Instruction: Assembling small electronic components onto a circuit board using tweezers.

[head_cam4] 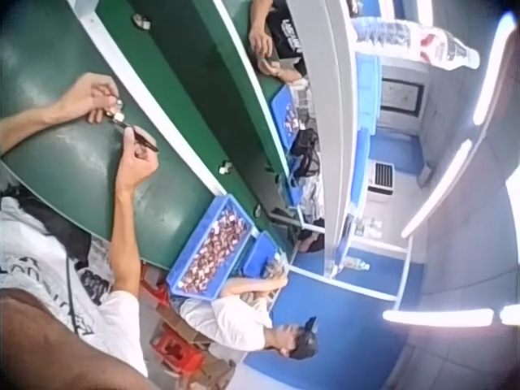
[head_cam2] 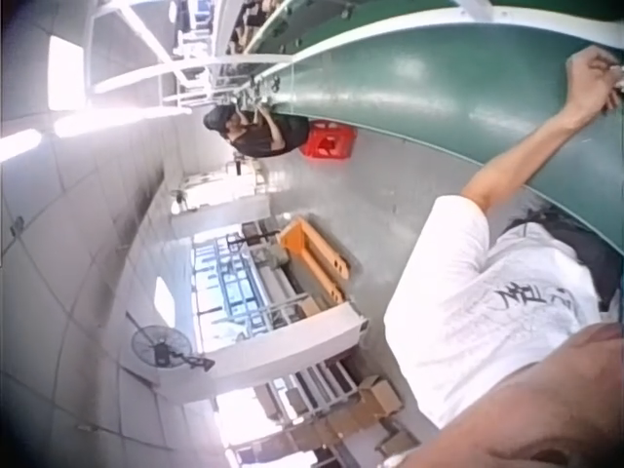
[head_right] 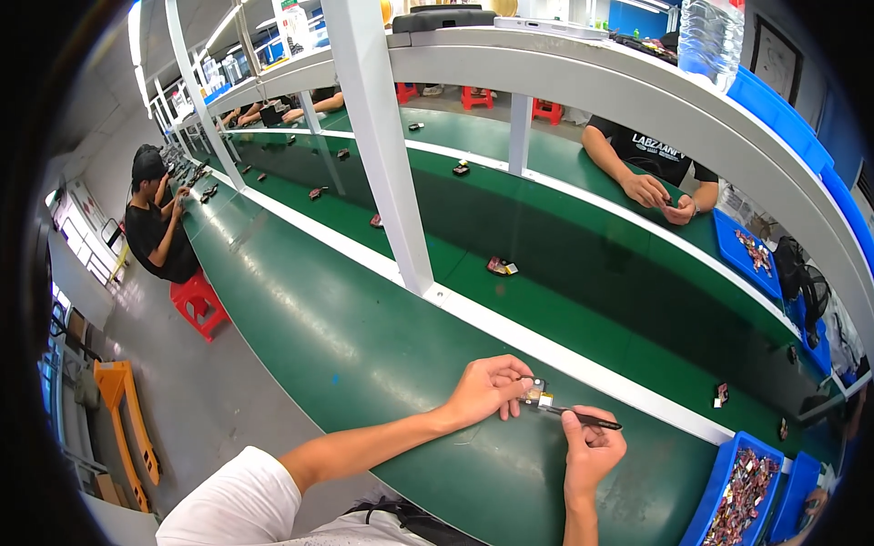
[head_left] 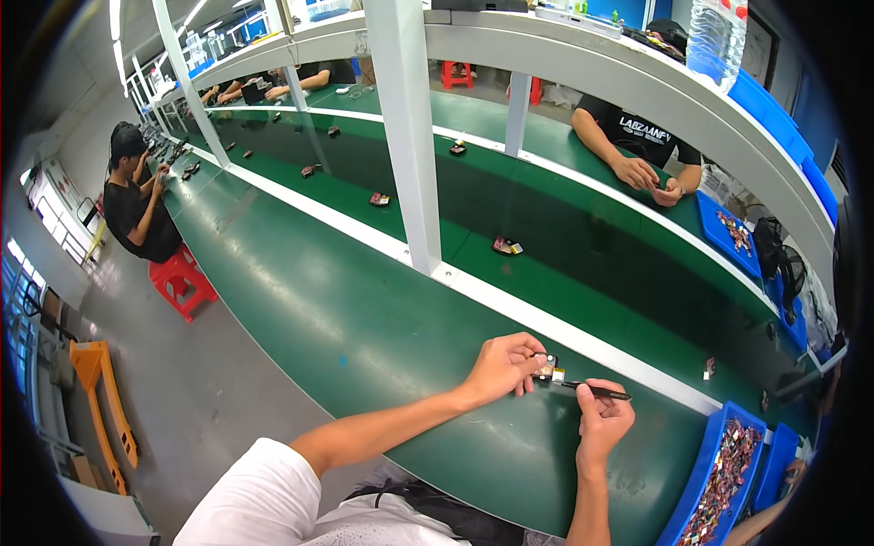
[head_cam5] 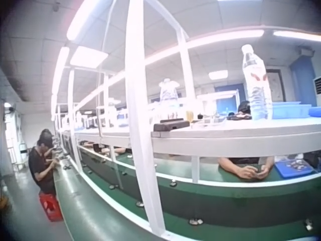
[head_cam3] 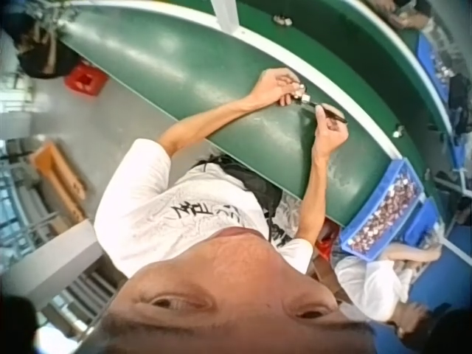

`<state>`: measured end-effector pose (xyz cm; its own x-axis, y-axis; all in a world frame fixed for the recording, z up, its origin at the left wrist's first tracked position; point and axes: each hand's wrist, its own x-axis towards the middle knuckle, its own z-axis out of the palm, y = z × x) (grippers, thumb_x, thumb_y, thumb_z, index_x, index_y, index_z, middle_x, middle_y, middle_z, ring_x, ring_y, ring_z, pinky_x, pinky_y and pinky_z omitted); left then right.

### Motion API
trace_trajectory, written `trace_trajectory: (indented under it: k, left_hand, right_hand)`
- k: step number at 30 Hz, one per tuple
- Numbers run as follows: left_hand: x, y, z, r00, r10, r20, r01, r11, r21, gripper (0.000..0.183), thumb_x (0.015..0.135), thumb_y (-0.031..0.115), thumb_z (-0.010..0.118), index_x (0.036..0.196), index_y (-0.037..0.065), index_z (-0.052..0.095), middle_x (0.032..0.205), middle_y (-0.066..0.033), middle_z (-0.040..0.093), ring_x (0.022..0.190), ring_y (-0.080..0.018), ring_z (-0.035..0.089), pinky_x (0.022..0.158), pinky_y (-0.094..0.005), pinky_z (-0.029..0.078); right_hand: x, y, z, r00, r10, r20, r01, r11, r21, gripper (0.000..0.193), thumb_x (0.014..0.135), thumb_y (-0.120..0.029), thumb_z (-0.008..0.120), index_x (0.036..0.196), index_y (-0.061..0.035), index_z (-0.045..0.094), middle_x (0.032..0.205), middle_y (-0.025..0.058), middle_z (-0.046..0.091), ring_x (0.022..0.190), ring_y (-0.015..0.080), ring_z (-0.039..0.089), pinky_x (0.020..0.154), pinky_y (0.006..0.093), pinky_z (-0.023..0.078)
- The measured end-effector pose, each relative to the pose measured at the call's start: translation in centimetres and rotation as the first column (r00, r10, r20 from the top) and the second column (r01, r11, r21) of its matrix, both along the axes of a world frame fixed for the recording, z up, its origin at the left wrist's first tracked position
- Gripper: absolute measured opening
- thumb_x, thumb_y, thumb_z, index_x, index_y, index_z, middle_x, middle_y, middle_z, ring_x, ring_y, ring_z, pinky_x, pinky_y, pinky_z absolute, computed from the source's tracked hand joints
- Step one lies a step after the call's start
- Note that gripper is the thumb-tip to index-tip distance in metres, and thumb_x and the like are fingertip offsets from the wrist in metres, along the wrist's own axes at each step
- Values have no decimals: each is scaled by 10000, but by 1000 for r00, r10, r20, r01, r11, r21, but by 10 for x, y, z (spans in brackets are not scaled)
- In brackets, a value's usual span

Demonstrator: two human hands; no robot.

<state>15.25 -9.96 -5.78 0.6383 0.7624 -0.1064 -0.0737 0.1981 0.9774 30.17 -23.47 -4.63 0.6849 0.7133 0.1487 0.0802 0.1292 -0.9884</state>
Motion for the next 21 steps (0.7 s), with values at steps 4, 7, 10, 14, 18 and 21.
trace_trajectory:
  k: [4, 7, 10, 14, 18, 21]
  left_hand:
    - [1, -1, -3, 997, -35, 70, 36, 999, -16, 150, 982, 60, 622, 1084, -48, 596, 832, -93, 671, 618, -140, 665, 468, -256, 511]
    - [0, -3, -2, 995, -41, 86, 46, 998, -54, 150, 986, 53, 613, 1094, -43, 577, 845, -96, 667, 627, -142, 667, 469, -258, 516]
    - [1, -4, -4, 994, -43, 97, 49, 997, -59, 152, 989, 58, 610, 1096, -42, 571, 851, -100, 666, 628, -144, 668, 471, -260, 520]
    - [1, -6, -4, 995, -35, 97, 40, 998, -53, 165, 994, 68, 606, 1113, -40, 571, 842, -97, 666, 626, -140, 665, 474, -258, 519]
    - [0, -6, -2, 995, -30, 91, 34, 998, -43, 237, 1002, 86, 602, 1192, -56, 599, 891, -115, 694, 630, -136, 665, 481, -251, 517]
    - [-1, -6, -3, 996, -54, 71, 57, 997, -48, 282, 1002, 98, 610, 1230, -68, 620, 939, -130, 711, 639, -136, 670, 487, -247, 520]
  right_hand:
    - [-1, -1, 7, 997, -25, -71, 24, 1000, -12, 142, 872, -4, 744, 978, 26, 655, 753, 47, 668, 476, 13, 437, 392, 196, 246]
    - [-4, -1, 11, 994, -33, -101, 31, 999, -18, 145, 866, 15, 744, 975, 41, 651, 723, 37, 646, 470, 12, 436, 390, 198, 242]
    - [-5, -3, 11, 995, -26, -95, 25, 1000, -17, 153, 865, 1, 750, 976, 38, 651, 719, 37, 644, 461, 14, 432, 382, 199, 240]
    - [-7, -4, 11, 996, -7, -87, 3, 999, -50, 147, 881, -29, 738, 987, 13, 645, 736, 28, 631, 470, 19, 412, 392, 197, 245]
    - [-9, -5, 14, 995, -8, -99, 3, 999, -52, 141, 884, -26, 733, 988, 10, 644, 747, 33, 637, 476, 19, 416, 394, 197, 246]
    - [-8, -6, 14, 991, -31, -128, 28, 999, -25, 129, 867, 29, 738, 965, 37, 654, 771, 57, 673, 518, 10, 471, 427, 179, 284]
